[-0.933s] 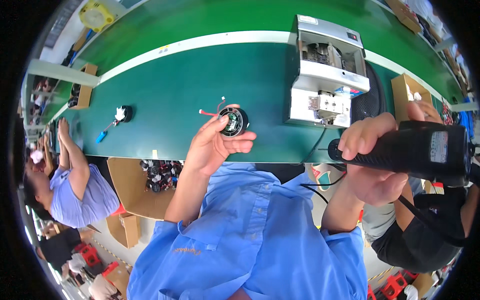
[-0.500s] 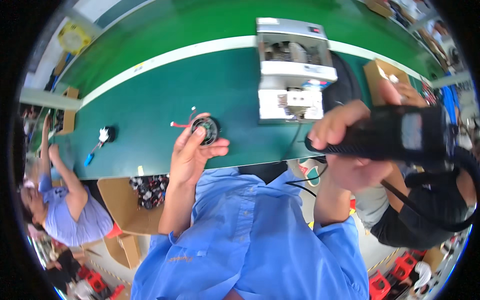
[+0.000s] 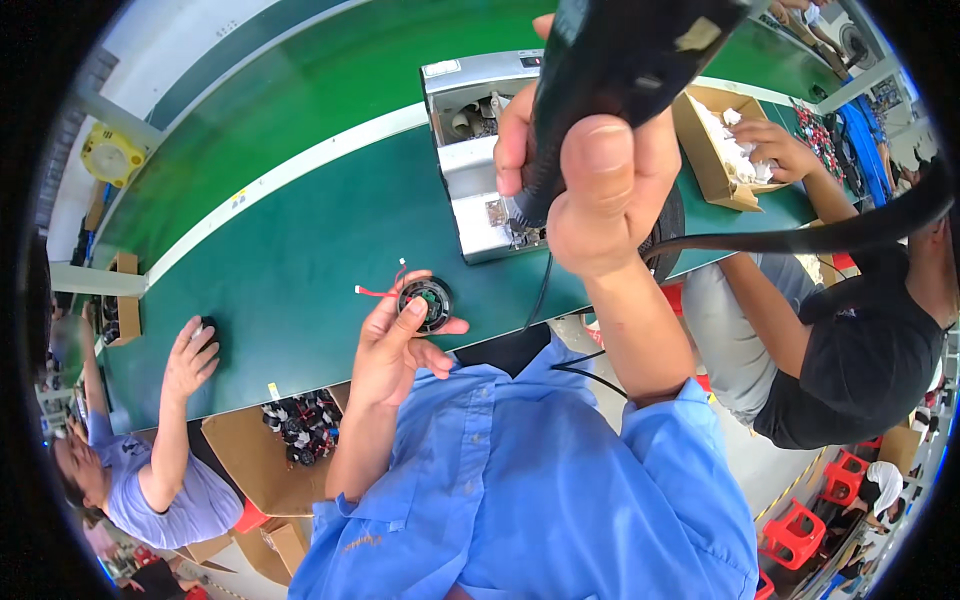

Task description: Assembling electronic components using an electric screwdriver on a factory assembly line.

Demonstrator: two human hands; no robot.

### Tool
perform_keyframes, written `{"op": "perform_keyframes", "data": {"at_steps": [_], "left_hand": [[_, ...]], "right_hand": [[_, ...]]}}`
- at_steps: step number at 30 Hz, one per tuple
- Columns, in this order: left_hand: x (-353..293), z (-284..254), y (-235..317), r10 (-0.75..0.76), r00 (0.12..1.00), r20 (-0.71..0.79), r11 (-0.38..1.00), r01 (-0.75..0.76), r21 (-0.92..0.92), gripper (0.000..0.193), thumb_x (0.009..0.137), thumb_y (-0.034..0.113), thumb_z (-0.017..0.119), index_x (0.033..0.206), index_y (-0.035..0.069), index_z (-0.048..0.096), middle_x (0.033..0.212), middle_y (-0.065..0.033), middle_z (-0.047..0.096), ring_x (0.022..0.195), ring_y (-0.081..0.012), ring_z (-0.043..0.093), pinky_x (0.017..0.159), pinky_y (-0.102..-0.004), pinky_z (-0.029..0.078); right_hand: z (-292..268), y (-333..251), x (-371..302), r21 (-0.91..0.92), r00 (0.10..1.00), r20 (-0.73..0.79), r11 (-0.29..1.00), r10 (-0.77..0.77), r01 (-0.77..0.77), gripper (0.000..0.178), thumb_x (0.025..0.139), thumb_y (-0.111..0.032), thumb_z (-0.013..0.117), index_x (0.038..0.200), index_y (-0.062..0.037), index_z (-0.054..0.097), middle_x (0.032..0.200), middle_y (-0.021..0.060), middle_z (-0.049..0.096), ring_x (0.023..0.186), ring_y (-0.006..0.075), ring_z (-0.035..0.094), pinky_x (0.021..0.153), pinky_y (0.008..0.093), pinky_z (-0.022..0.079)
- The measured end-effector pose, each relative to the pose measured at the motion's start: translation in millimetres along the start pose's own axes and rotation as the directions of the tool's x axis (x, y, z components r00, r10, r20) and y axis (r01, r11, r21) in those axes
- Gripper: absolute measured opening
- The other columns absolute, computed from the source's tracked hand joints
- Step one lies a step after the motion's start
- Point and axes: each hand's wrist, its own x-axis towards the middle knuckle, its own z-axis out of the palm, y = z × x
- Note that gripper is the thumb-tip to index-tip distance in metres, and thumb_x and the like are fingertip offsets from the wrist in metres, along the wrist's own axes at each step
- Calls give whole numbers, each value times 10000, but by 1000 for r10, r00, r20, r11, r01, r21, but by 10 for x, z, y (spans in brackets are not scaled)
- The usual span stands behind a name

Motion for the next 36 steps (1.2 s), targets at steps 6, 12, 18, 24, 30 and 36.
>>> {"op": "perform_keyframes", "data": {"at_steps": [6,12,18,24,30,36], "left_hand": [[-1,47,12,-24,1000,-13,999,25,21,402,982,220,558,1338,66,453,936,-235,687,528,-219,674,441,-290,563],[21,113,-10,-24,1000,-4,999,24,-20,401,977,171,553,1344,51,444,947,-228,683,508,-203,661,424,-281,554],[26,157,-42,-34,999,6,999,33,26,425,973,162,555,1358,38,427,904,-223,686,523,-210,669,427,-293,561],[2,147,-24,-35,999,-1,999,35,13,439,971,162,553,1368,33,413,905,-228,687,527,-214,672,430,-292,562],[19,150,-14,-57,998,25,998,57,9,449,964,170,572,1363,32,419,897,-224,689,529,-210,674,428,-284,556],[14,149,-23,-36,999,5,999,36,7,420,967,159,568,1344,26,436,879,-217,690,522,-198,670,426,-274,556]], "right_hand": [[29,61,-116,-1,1000,-6,1000,16,-16,867,864,-668,531,1340,23,315,675,96,515,505,175,513,470,286,441],[-27,-142,-407,436,991,134,896,25,-82,891,892,-701,454,1457,-66,184,794,128,534,569,243,540,541,373,485],[228,-101,-543,459,972,202,888,-116,11,1010,819,-794,438,1509,-149,79,805,92,528,579,218,542,530,368,493],[308,-53,-603,570,968,240,818,-77,-76,864,875,-568,619,1461,-47,257,851,211,590,738,287,595,668,362,518],[269,43,-615,477,958,270,878,-95,-47,1024,762,-849,432,1394,-55,294,834,87,516,640,224,553,590,365,492],[269,36,-633,425,960,275,903,-62,-64,994,719,-884,428,1183,-4,425,824,71,520,646,216,554,592,365,491]]}}
